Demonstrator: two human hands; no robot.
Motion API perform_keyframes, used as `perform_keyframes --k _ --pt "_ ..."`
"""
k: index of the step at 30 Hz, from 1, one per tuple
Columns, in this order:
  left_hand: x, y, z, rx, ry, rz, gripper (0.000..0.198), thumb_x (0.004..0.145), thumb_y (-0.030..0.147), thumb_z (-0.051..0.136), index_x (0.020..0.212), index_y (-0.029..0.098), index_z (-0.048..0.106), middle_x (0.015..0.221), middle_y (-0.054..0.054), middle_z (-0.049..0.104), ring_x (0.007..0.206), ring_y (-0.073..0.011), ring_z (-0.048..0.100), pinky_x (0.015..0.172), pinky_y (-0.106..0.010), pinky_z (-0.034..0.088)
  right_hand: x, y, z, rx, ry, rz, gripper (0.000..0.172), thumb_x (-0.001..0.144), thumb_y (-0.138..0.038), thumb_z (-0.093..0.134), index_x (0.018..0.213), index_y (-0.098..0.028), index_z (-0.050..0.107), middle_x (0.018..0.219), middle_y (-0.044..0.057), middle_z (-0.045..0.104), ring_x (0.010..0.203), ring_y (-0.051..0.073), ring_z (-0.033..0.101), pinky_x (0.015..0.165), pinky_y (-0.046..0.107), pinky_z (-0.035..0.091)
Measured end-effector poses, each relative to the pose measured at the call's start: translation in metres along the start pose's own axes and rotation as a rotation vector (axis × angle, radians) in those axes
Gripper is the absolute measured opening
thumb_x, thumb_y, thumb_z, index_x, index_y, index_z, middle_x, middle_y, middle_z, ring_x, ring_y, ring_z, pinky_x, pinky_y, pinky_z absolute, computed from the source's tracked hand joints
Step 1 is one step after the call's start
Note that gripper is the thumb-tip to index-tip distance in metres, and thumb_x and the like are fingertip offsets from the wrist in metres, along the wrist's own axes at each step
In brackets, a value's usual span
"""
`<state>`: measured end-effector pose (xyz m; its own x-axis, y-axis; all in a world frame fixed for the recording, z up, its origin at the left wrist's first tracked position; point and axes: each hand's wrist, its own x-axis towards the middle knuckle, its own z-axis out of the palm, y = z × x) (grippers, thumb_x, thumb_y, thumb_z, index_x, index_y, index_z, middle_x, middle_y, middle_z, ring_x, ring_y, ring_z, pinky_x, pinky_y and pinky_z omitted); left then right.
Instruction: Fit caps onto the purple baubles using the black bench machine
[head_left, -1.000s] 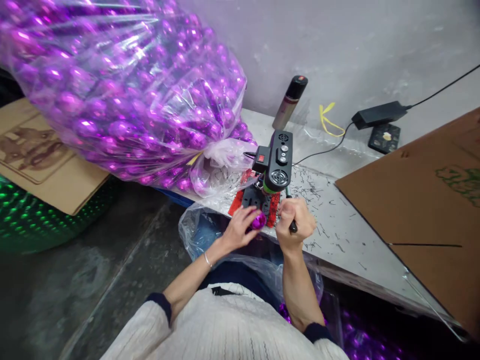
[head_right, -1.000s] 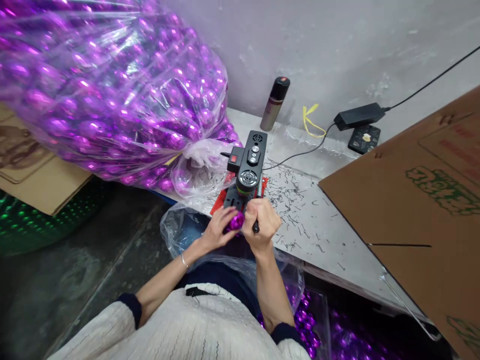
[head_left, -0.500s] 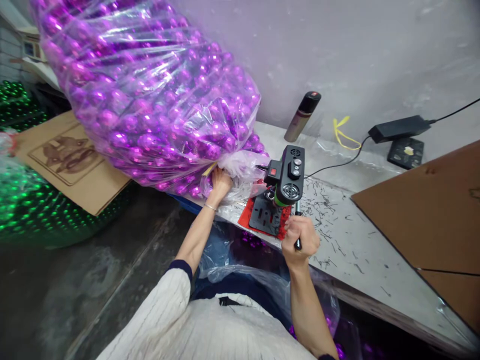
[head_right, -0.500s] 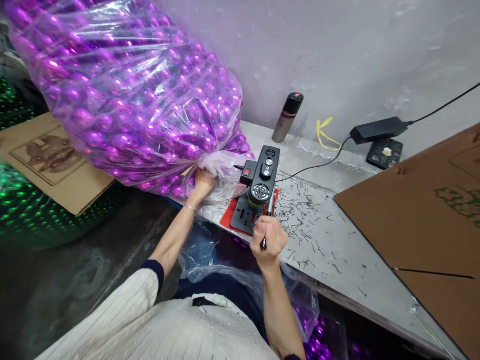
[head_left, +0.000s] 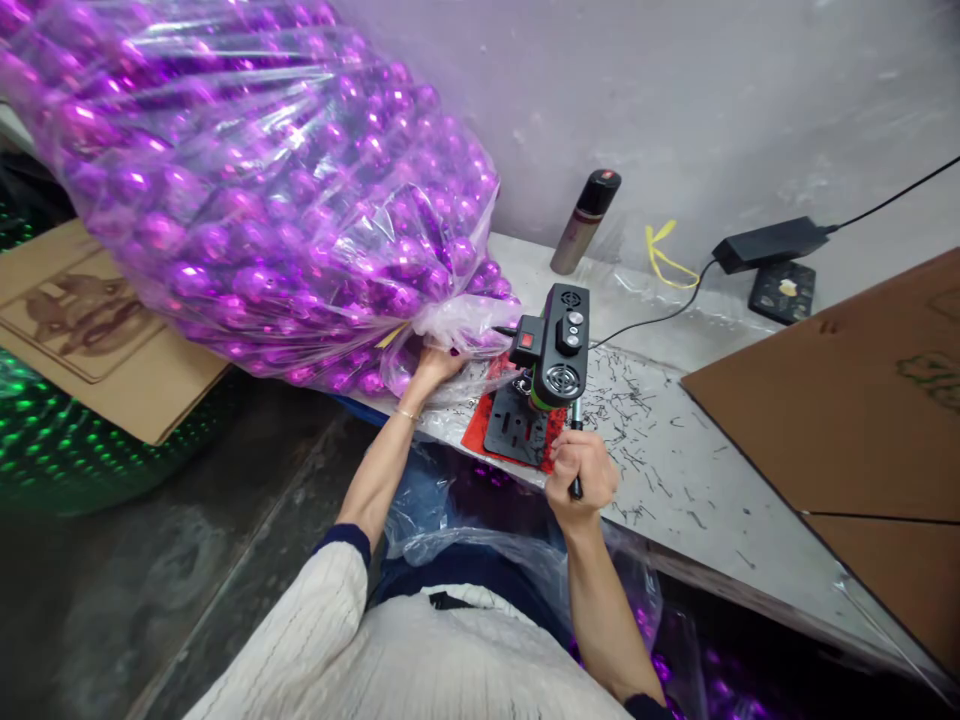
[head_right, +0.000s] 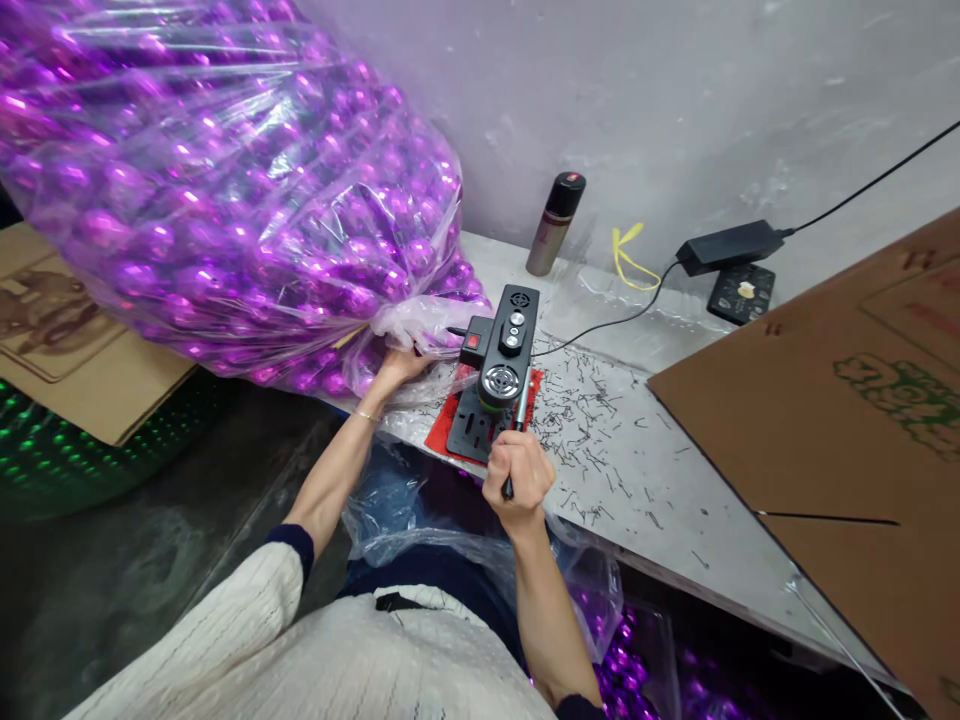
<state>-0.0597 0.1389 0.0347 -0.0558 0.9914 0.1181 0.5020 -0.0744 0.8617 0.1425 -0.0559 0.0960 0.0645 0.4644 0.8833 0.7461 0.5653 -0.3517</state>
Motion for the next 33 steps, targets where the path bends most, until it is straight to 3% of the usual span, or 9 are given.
perform_keyframes --k 2,4,8,14,20,23,27,30,33 --pt "-0.023 0.003 -0.007 -0.135 -0.021 -0.12 0.044 0.075 0.036 0.086 0.111 0.016 0.068 0.109 -0.014 0.074 0.119 -0.0369 0.066 0.103 -0.046 0.052 0.002 0.0 -0.002 0.0 -0.013 -0.009 0.023 0.093 -0.01 0.048 0.075 -0.023 0.051 0.066 -0.001 0.06 0.059 0.013 0.057 0.058 0.027 0.045" --pt "-0.051 0.006 -0.013 -0.421 -0.081 -0.231 0.054 0.081 0.043 0.081 0.125 0.019 0.063 0.116 -0.011 0.073 0.109 -0.0299 0.071 0.094 -0.042 0.057 0.003 0.001 -0.003 0.003 -0.013 -0.013 0.023 0.093 -0.01 0.049 0.075 -0.023 0.051 0.067 -0.001 0.061 0.06 0.013 0.057 0.057 0.026 0.046" --pt "-0.101 0.017 -0.019 -0.91 -0.23 -0.355 0.053 0.088 0.047 0.072 0.133 0.024 0.059 0.117 -0.009 0.074 0.093 -0.0222 0.076 0.078 -0.034 0.061 0.005 0.002 -0.004 -0.008 -0.011 -0.015 0.023 0.094 -0.011 0.049 0.076 -0.023 0.052 0.067 -0.001 0.061 0.06 0.013 0.058 0.057 0.026 0.045" --pt "-0.139 0.022 -0.007 -1.003 -0.319 -0.395 0.054 0.087 0.051 0.072 0.134 0.028 0.059 0.116 -0.006 0.075 0.091 -0.0204 0.076 0.078 -0.033 0.062 0.015 0.002 -0.005 -0.027 -0.009 -0.03 0.022 0.094 -0.013 0.05 0.075 -0.023 0.053 0.065 -0.001 0.063 0.058 0.012 0.058 0.055 0.026 0.042" --pt "-0.155 0.018 0.007 -1.029 -0.36 -0.431 0.05 0.083 0.048 0.075 0.126 0.026 0.062 0.119 -0.005 0.075 0.096 -0.0211 0.075 0.09 -0.039 0.062 0.026 0.002 -0.007 -0.037 -0.003 -0.044 0.024 0.096 -0.013 0.049 0.074 -0.023 0.051 0.063 -0.001 0.06 0.057 0.012 0.057 0.055 0.026 0.041" --pt "-0.154 0.02 0.007 -1.022 -0.362 -0.435 0.051 0.082 0.044 0.074 0.129 0.028 0.063 0.128 -0.004 0.072 0.102 -0.0202 0.074 0.09 -0.035 0.061 0.03 0.002 -0.009 -0.035 -0.012 -0.043 0.024 0.097 -0.013 0.049 0.075 -0.023 0.049 0.063 -0.002 0.059 0.058 0.011 0.057 0.055 0.026 0.04" --pt "-0.149 0.021 0.011 -1.011 -0.387 -0.47 0.051 0.078 0.039 0.078 0.125 0.024 0.066 0.12 -0.006 0.075 0.101 -0.0217 0.075 0.089 -0.034 0.06 0.039 0.001 -0.011 -0.047 -0.031 -0.009 0.025 0.098 -0.013 0.049 0.075 -0.023 0.049 0.063 -0.002 0.058 0.056 0.01 0.054 0.055 0.026 0.037" --pt "-0.146 0.021 0.022 -1.024 -0.343 -0.466 0.057 0.078 0.042 0.08 0.129 0.024 0.06 0.117 -0.006 0.076 0.104 -0.0239 0.075 0.095 -0.042 0.06 0.042 0.001 -0.011 -0.066 -0.037 0.003 0.025 0.099 -0.015 0.048 0.074 -0.022 0.049 0.062 -0.002 0.057 0.055 0.01 0.053 0.055 0.027 0.037" --pt "-0.144 0.022 0.035 -0.955 -0.259 -0.347 0.065 0.078 0.043 0.081 0.135 0.025 0.055 0.128 -0.007 0.072 0.12 -0.025 0.07 0.108 -0.044 0.052 0.041 0.001 -0.011 -0.072 -0.037 0.005 0.026 0.099 -0.015 0.048 0.074 -0.022 0.05 0.063 -0.002 0.058 0.056 0.01 0.054 0.056 0.027 0.038"
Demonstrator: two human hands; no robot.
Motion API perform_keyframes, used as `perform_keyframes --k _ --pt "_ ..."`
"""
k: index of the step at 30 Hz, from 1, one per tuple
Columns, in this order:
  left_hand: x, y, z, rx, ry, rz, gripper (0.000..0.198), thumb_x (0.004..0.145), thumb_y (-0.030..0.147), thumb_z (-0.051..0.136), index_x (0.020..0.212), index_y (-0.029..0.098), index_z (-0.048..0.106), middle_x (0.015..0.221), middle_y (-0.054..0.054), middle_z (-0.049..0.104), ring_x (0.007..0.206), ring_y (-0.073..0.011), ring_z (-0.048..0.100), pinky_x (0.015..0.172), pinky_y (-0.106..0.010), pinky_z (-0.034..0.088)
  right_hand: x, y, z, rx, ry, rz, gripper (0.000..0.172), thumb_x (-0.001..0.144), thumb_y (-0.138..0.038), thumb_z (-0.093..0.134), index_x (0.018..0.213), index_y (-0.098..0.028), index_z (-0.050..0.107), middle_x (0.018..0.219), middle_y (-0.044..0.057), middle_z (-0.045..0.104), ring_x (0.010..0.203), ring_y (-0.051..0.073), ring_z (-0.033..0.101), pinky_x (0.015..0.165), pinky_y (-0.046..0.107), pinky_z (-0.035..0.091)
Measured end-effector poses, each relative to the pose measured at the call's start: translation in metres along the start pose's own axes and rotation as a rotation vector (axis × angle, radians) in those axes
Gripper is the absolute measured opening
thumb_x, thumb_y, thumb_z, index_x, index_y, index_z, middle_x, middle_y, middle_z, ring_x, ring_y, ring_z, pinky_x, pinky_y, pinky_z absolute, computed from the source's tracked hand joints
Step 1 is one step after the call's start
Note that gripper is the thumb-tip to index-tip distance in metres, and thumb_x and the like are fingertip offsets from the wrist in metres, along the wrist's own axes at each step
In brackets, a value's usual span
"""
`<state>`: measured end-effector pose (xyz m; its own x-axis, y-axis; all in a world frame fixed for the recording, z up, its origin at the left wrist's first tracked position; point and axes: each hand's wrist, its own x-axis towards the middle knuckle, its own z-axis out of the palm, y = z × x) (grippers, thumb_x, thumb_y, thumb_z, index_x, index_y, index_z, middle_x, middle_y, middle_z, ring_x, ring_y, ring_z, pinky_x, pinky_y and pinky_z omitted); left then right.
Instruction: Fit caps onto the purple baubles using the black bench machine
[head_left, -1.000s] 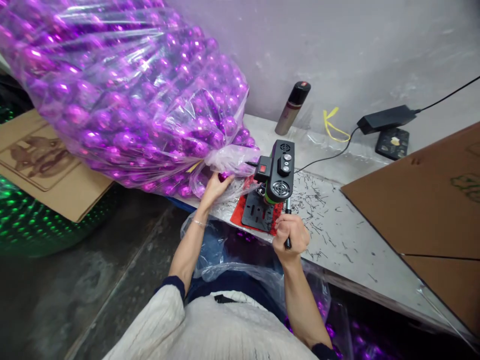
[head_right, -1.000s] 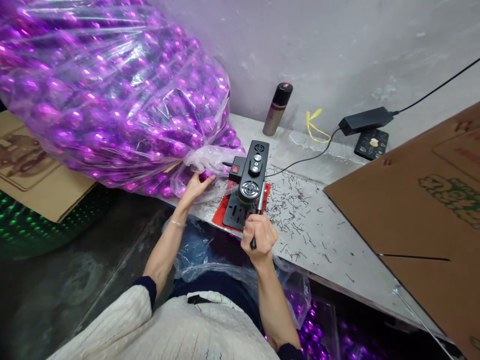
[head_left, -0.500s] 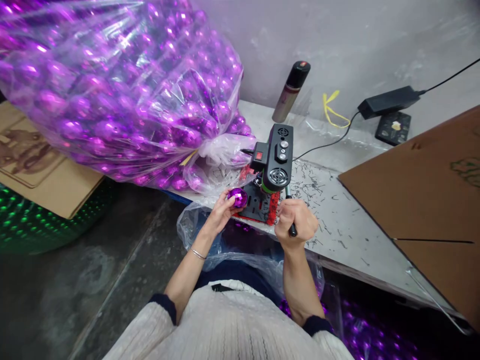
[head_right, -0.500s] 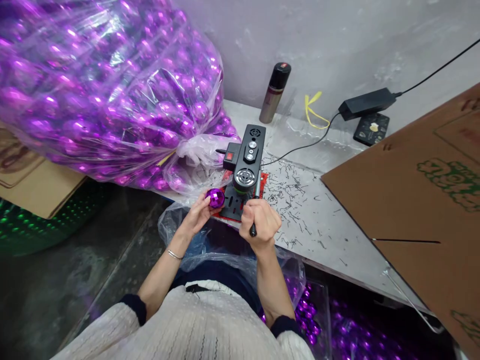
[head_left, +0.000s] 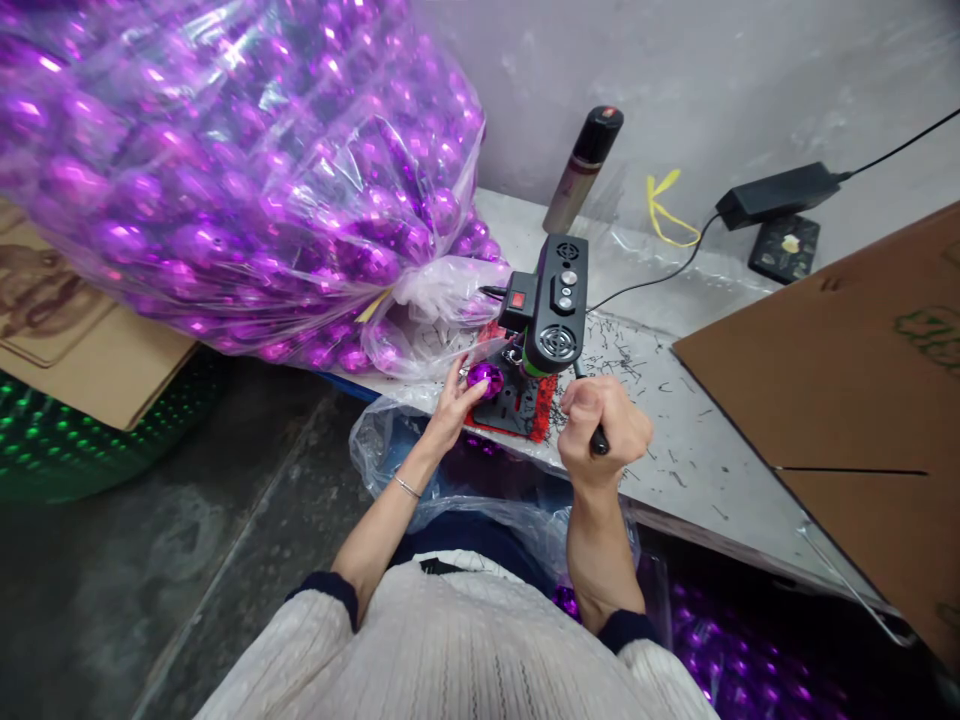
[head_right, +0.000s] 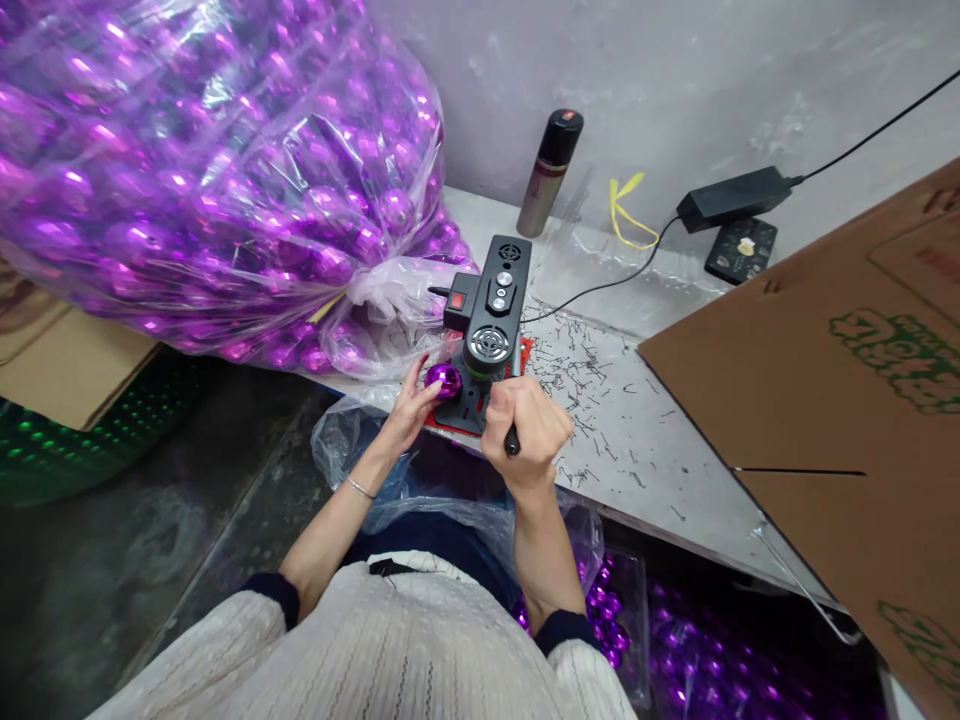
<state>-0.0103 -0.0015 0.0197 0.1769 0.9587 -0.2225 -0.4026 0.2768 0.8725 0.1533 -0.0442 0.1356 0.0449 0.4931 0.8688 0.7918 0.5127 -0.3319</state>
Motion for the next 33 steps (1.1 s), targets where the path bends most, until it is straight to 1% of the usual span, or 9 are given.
perform_keyframes --k 3,9,11,13,15,18,22,28,33 --pt "0.004 -0.006 0.006 0.106 0.007 0.106 0.064 0.079 0.046 0.081 0.133 0.022 0.055 0.132 -0.009 0.071 0.127 -0.0252 0.066 0.115 -0.043 0.047 -0.002 0.0 0.0 0.006 -0.006 0.0 0.025 0.099 -0.015 0.048 0.075 -0.022 0.051 0.063 -0.002 0.059 0.056 0.01 0.055 0.057 0.026 0.039" --pt "0.008 -0.016 0.006 0.282 0.012 0.237 0.062 0.082 0.053 0.079 0.126 0.019 0.051 0.119 -0.012 0.075 0.111 -0.0245 0.073 0.107 -0.043 0.052 -0.003 -0.002 -0.002 0.011 -0.011 -0.028 0.024 0.097 -0.012 0.049 0.075 -0.022 0.051 0.064 -0.002 0.06 0.057 0.01 0.055 0.056 0.026 0.038" --pt "0.01 -0.02 0.005 0.376 0.037 0.313 0.064 0.085 0.054 0.076 0.131 0.018 0.05 0.125 -0.015 0.072 0.115 -0.0259 0.071 0.108 -0.044 0.052 -0.003 -0.003 -0.002 0.013 -0.01 -0.041 0.023 0.097 -0.011 0.049 0.076 -0.022 0.051 0.064 -0.001 0.06 0.057 0.011 0.054 0.056 0.026 0.038" --pt "0.012 -0.023 0.003 0.46 0.05 0.387 0.066 0.089 0.054 0.071 0.139 0.018 0.048 0.136 -0.017 0.067 0.125 -0.0277 0.067 0.112 -0.045 0.049 -0.003 -0.003 -0.002 0.013 -0.01 -0.051 0.023 0.096 -0.011 0.049 0.077 -0.022 0.051 0.064 -0.001 0.06 0.058 0.011 0.054 0.057 0.026 0.039" --pt "0.014 -0.026 0.002 0.566 0.042 0.441 0.062 0.093 0.054 0.066 0.142 0.019 0.05 0.141 -0.016 0.064 0.133 -0.0289 0.062 0.117 -0.046 0.044 -0.004 -0.003 -0.002 0.014 -0.011 -0.06 0.023 0.096 -0.01 0.048 0.077 -0.022 0.051 0.064 -0.001 0.059 0.058 0.011 0.055 0.057 0.026 0.04" --pt "0.013 -0.031 0.001 0.777 0.04 0.483 0.056 0.093 0.053 0.067 0.138 0.021 0.058 0.139 -0.012 0.066 0.135 -0.0296 0.059 0.12 -0.049 0.04 -0.003 -0.003 -0.002 0.013 -0.016 -0.058 0.022 0.096 -0.01 0.048 0.078 -0.022 0.051 0.065 -0.001 0.059 0.059 0.011 0.055 0.058 0.026 0.04" --pt "0.011 -0.036 -0.001 0.964 0.001 0.542 0.058 0.091 0.051 0.071 0.141 0.024 0.056 0.14 -0.011 0.067 0.136 -0.0288 0.058 0.123 -0.05 0.036 -0.003 -0.003 -0.002 0.012 -0.016 -0.043 0.023 0.097 -0.011 0.048 0.077 -0.022 0.05 0.065 -0.001 0.059 0.058 0.011 0.055 0.057 0.026 0.039" --pt "0.02 -0.046 0.002 1.008 -0.025 0.678 0.069 0.091 0.052 0.072 0.147 0.021 0.048 0.142 -0.015 0.065 0.136 -0.0298 0.059 0.122 -0.052 0.038 -0.004 -0.003 -0.003 0.0 -0.024 -0.038 0.023 0.098 -0.012 0.048 0.077 -0.022 0.05 0.065 -0.001 0.06 0.058 0.011 0.055 0.057 0.026 0.039" --pt "0.022 -0.046 0.001 1.002 -0.09 0.699 0.07 0.091 0.052 0.071 0.149 0.022 0.046 0.143 -0.015 0.063 0.137 -0.0305 0.059 0.122 -0.055 0.039 -0.006 -0.002 -0.003 0.009 -0.03 -0.04 0.022 0.098 -0.012 0.048 0.078 -0.022 0.051 0.066 0.0 0.06 0.059 0.011 0.056 0.058 0.026 0.04"
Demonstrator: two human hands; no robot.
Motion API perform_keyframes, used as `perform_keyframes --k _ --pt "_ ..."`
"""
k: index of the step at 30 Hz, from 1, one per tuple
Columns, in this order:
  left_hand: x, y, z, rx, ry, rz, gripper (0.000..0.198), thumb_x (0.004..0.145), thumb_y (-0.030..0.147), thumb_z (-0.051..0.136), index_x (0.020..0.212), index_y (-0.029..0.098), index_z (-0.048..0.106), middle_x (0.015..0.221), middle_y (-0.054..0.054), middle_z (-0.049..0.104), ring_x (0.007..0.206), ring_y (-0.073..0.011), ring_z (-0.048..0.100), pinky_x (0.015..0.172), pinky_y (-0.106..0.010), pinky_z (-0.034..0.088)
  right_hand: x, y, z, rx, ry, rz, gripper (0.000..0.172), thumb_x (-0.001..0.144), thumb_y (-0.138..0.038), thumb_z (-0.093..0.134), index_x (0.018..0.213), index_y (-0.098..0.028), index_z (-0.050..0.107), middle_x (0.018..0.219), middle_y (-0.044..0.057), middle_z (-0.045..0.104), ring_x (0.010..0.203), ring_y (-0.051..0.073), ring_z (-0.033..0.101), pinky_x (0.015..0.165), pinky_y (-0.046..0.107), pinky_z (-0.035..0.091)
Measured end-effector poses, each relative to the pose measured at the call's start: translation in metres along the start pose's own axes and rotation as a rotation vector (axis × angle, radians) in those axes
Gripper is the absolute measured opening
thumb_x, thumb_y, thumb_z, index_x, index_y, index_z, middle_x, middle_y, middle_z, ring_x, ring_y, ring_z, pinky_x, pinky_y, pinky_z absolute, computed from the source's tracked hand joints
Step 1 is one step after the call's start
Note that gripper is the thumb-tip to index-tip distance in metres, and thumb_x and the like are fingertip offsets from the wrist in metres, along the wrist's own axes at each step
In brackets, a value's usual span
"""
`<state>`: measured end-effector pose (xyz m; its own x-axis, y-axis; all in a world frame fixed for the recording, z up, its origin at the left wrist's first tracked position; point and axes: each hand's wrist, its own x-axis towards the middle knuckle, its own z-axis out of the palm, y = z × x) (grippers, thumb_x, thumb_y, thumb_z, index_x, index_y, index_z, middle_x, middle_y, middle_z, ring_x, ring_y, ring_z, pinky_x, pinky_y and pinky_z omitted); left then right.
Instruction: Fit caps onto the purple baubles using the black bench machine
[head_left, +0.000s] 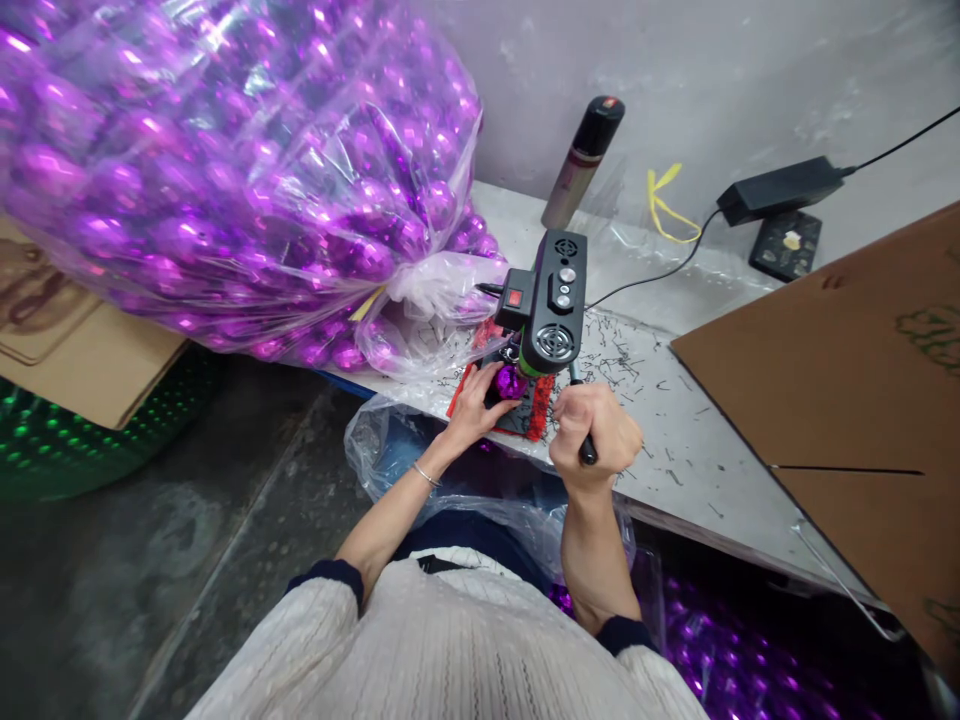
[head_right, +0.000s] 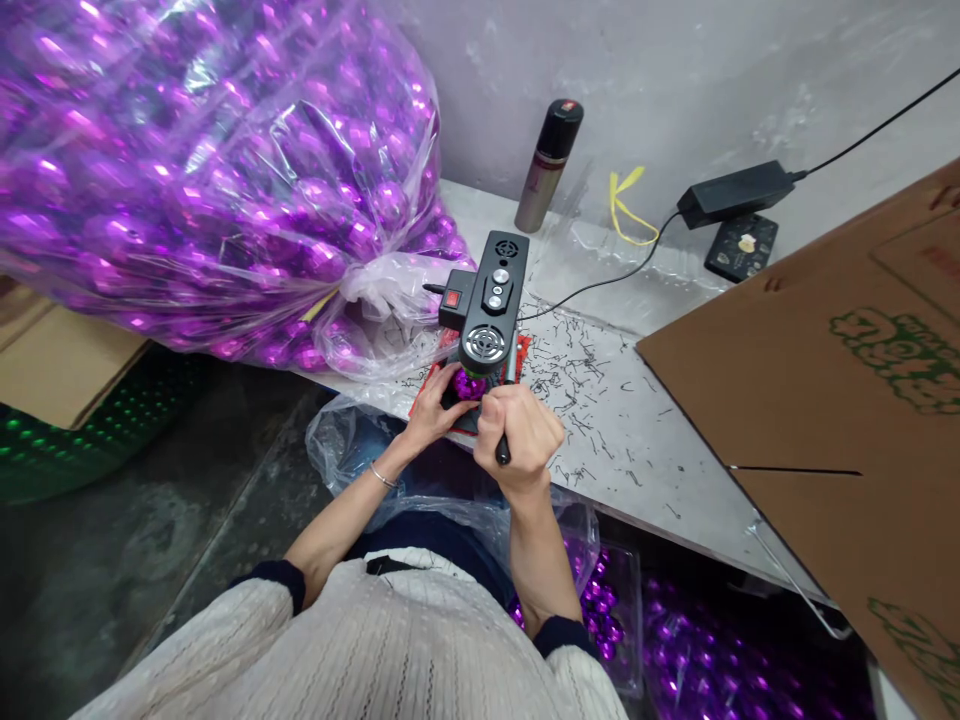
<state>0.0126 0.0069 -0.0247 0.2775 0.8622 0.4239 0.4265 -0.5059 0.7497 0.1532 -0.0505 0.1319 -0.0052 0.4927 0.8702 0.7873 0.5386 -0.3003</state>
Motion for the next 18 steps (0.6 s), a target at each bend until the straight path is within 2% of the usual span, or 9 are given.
perform_keyframes --k 5,8,13,18 --pt "-0.005 0.002 -0.007 -0.054 -0.025 0.009 0.069 0.091 0.055 0.07 0.148 0.022 0.047 0.14 -0.015 0.065 0.134 -0.0298 0.062 0.121 -0.054 0.041 -0.002 0.0 0.0 0.004 0.006 0.015 0.022 0.097 -0.013 0.049 0.077 -0.022 0.052 0.066 0.0 0.061 0.059 0.011 0.056 0.058 0.026 0.04" --pt "-0.005 0.0 -0.005 -0.054 -0.025 -0.006 0.07 0.091 0.056 0.069 0.149 0.023 0.046 0.142 -0.016 0.064 0.136 -0.0297 0.06 0.121 -0.053 0.041 -0.002 0.0 0.0 0.005 0.006 0.019 0.022 0.097 -0.012 0.049 0.077 -0.022 0.052 0.066 0.0 0.062 0.058 0.011 0.056 0.058 0.026 0.04" --pt "-0.002 -0.006 -0.001 -0.07 -0.082 0.048 0.073 0.092 0.055 0.068 0.153 0.023 0.042 0.147 -0.016 0.061 0.14 -0.0308 0.057 0.124 -0.056 0.036 -0.005 0.0 0.0 0.006 0.011 0.023 0.022 0.097 -0.014 0.05 0.077 -0.022 0.053 0.067 0.0 0.062 0.059 0.011 0.058 0.059 0.025 0.042" --pt "-0.002 -0.009 -0.002 -0.087 -0.09 0.065 0.075 0.092 0.054 0.068 0.155 0.024 0.042 0.147 -0.016 0.061 0.14 -0.031 0.057 0.123 -0.057 0.038 -0.014 -0.001 0.004 0.0 0.006 0.012 0.023 0.098 -0.016 0.047 0.077 -0.022 0.051 0.067 -0.001 0.061 0.06 0.011 0.057 0.058 0.025 0.043"
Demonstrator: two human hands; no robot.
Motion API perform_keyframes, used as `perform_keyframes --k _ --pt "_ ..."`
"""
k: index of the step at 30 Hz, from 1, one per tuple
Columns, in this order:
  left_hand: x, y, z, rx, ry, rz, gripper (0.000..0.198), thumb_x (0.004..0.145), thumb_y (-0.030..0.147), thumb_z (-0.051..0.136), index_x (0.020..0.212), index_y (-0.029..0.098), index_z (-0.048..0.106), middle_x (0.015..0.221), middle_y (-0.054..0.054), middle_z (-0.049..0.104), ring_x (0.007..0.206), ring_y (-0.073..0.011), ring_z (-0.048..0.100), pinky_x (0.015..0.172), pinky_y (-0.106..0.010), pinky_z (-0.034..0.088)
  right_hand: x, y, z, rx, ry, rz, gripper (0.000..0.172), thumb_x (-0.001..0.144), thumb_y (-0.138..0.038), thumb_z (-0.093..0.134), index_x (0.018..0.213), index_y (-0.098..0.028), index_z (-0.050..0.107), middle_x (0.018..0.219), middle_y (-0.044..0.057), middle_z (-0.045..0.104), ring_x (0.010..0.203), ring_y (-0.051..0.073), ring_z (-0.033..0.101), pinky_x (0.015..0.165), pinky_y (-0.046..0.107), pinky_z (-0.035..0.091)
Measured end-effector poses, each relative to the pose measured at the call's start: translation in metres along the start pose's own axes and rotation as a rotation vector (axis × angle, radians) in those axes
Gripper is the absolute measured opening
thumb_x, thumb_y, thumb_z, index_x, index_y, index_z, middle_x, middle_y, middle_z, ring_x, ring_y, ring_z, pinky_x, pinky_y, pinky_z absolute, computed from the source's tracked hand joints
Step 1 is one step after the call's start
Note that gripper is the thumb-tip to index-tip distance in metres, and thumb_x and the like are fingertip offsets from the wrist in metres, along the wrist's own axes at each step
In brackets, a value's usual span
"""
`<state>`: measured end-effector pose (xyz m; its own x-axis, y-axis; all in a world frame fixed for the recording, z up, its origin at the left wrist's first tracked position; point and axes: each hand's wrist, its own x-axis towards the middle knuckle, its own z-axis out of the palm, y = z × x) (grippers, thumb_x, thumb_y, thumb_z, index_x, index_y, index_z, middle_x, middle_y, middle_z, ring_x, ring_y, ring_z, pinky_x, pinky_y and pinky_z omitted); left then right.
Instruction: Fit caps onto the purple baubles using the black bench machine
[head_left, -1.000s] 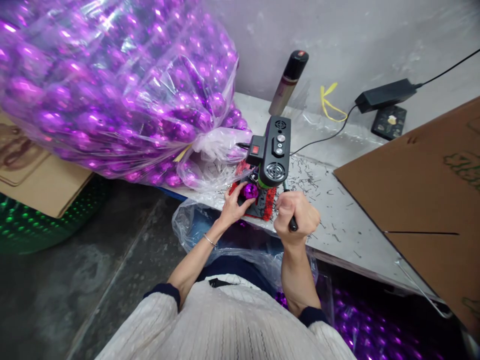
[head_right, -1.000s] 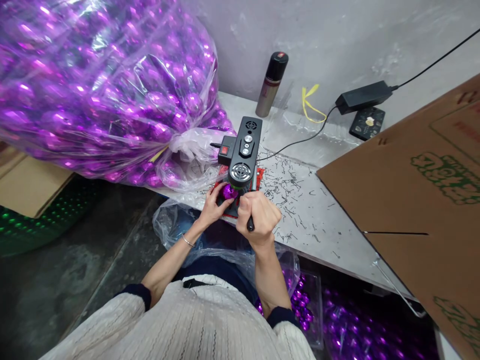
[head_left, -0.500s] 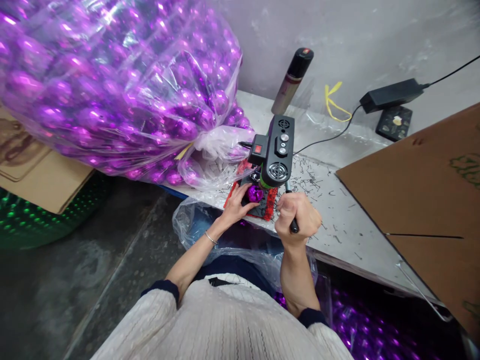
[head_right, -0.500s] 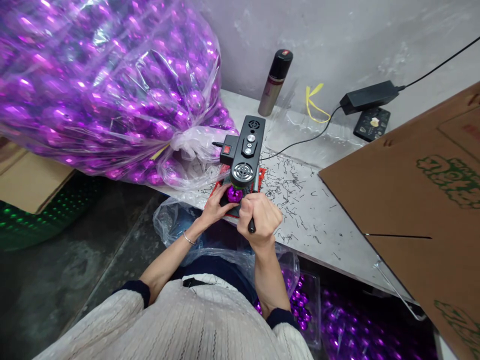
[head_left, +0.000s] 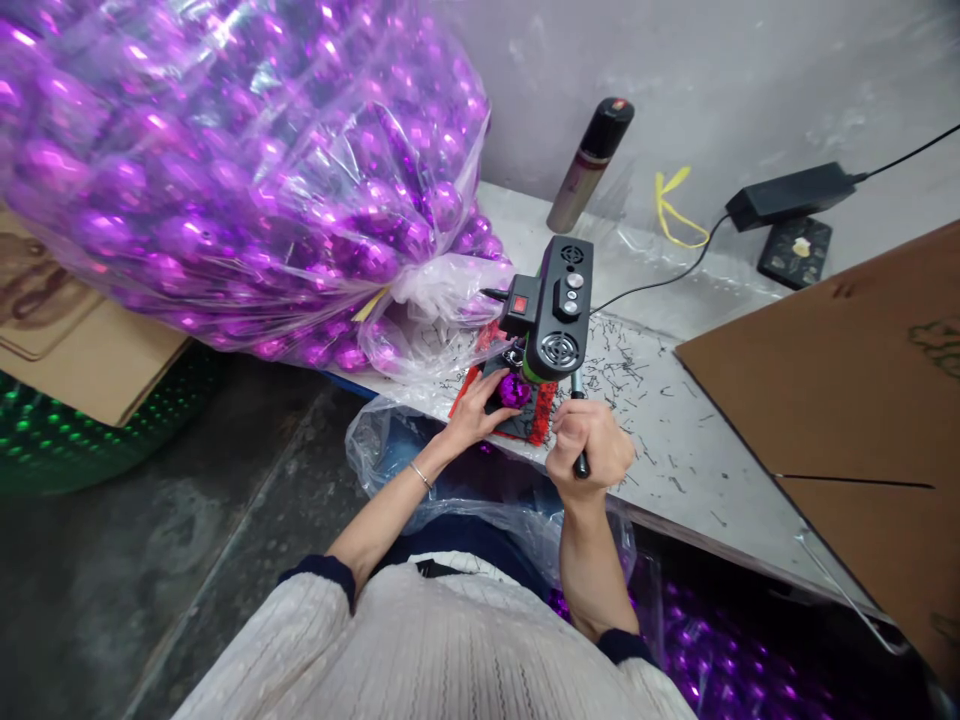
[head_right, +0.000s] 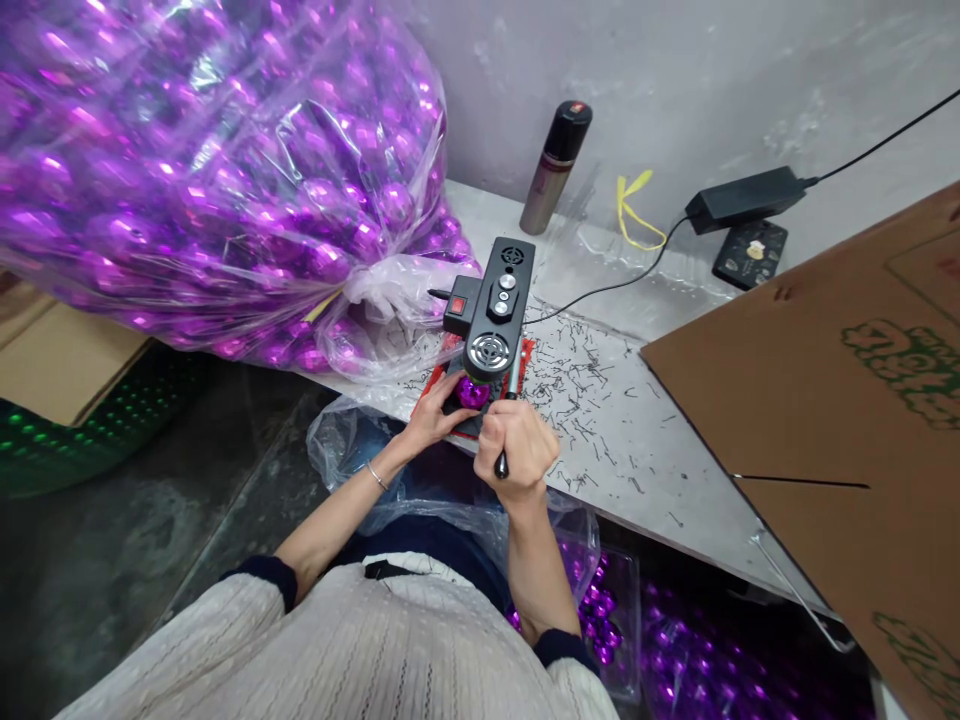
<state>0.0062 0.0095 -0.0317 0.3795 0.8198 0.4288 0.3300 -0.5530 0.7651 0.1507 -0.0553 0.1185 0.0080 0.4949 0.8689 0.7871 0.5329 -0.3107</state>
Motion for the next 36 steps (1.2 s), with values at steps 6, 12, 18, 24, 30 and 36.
perform_keyframes --k 6,12,18,24,30,36 --pt "-0.001 0.002 0.001 0.001 0.024 -0.003 0.073 0.091 0.052 0.07 0.153 0.023 0.044 0.146 -0.017 0.062 0.138 -0.0304 0.059 0.122 -0.056 0.04 -0.026 0.008 0.016 0.032 0.061 -0.026 0.025 0.102 -0.022 0.042 0.078 -0.023 0.05 0.068 0.0 0.06 0.058 0.012 0.054 0.056 0.027 0.043" --pt "-0.001 0.003 0.0 0.015 0.031 -0.036 0.07 0.09 0.051 0.072 0.15 0.023 0.048 0.142 -0.017 0.065 0.135 -0.0302 0.062 0.121 -0.055 0.041 -0.047 0.02 0.03 0.065 0.137 -0.059 0.027 0.104 -0.027 0.04 0.078 -0.024 0.048 0.069 0.0 0.06 0.056 0.012 0.05 0.057 0.03 0.042" --pt "-0.001 0.003 0.001 0.014 0.041 -0.016 0.07 0.091 0.051 0.072 0.15 0.023 0.048 0.142 -0.016 0.065 0.134 -0.0296 0.063 0.121 -0.054 0.041 -0.054 0.022 0.035 0.052 0.153 -0.037 0.027 0.104 -0.028 0.038 0.079 -0.024 0.047 0.068 0.0 0.058 0.056 0.012 0.05 0.057 0.031 0.041" --pt "-0.001 0.001 0.001 0.022 0.041 -0.022 0.069 0.091 0.051 0.072 0.149 0.022 0.049 0.141 -0.017 0.066 0.133 -0.0298 0.063 0.121 -0.055 0.041 -0.055 0.022 0.038 0.077 0.166 -0.036 0.026 0.104 -0.028 0.038 0.08 -0.024 0.046 0.069 0.0 0.058 0.057 0.012 0.054 0.057 0.03 0.042" --pt "0.0 -0.002 0.001 0.023 0.041 -0.009 0.069 0.09 0.047 0.073 0.15 0.022 0.048 0.141 -0.017 0.066 0.134 -0.03 0.063 0.121 -0.055 0.041 -0.056 0.022 0.04 0.083 0.177 -0.028 0.026 0.104 -0.026 0.036 0.081 -0.024 0.047 0.07 0.0 0.059 0.06 0.014 0.058 0.059 0.03 0.045" --pt "0.002 -0.004 0.002 0.022 0.047 -0.025 0.067 0.09 0.046 0.073 0.148 0.022 0.05 0.141 -0.016 0.066 0.133 -0.0299 0.063 0.12 -0.055 0.042 -0.058 0.026 0.043 0.101 0.178 -0.067 0.023 0.102 -0.024 0.037 0.082 -0.025 0.048 0.069 0.001 0.06 0.062 0.016 0.056 0.06 0.031 0.044"
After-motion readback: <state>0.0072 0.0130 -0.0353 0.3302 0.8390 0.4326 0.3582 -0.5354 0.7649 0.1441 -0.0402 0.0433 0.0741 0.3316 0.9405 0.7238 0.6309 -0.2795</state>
